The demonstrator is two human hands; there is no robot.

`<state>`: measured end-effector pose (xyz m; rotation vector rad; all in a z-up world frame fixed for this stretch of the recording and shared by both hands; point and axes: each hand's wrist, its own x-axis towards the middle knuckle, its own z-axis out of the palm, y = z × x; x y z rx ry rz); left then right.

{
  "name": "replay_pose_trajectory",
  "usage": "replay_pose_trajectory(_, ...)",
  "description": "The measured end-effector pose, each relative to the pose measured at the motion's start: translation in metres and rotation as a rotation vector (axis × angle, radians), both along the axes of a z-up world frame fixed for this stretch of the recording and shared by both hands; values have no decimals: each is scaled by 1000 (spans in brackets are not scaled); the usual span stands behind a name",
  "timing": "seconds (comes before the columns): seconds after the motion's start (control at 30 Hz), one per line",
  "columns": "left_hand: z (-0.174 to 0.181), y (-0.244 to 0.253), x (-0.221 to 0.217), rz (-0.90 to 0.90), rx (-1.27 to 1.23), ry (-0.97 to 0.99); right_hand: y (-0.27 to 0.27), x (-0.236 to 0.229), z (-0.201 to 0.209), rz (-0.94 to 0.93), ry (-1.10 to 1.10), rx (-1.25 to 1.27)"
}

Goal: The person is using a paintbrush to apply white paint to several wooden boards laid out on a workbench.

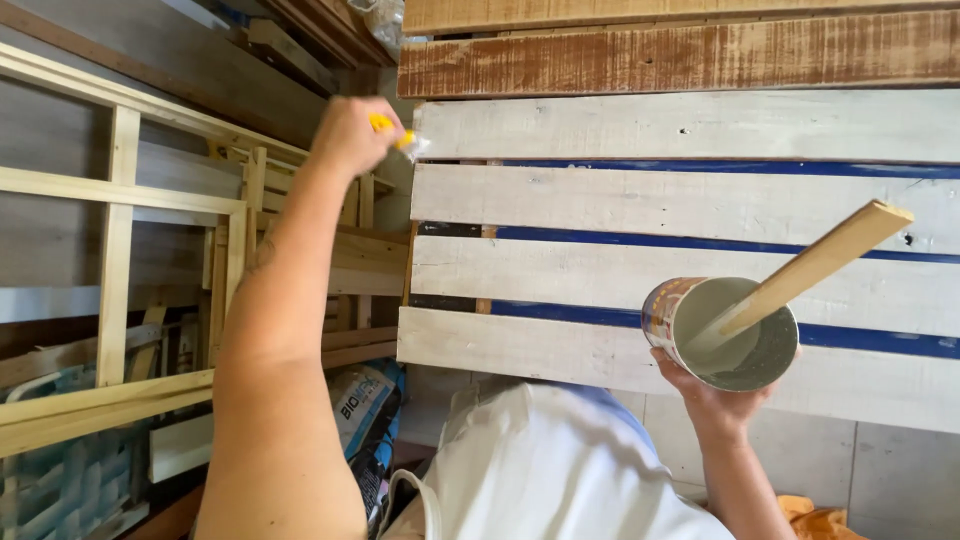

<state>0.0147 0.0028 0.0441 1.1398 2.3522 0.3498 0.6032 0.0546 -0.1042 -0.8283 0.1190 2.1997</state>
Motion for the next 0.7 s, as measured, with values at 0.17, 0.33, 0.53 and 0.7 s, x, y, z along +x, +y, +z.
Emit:
replay_pose_trajectory(0.17,-58,7,-38,-121,315,144,1,-5,-6,22,28,-49)
replay_pose_trajectory(0.33,-53,11,-36,-40,19,83,0,-4,1,-51,426,-183)
replay_pose_trajectory(0.53,-65,45,-41,405,611,-199,2,-1,-4,14,56,-15)
replay_pose_trajectory(0.7,-113,24,-87,871,406,-134,1,24,-25,-75,297,-95)
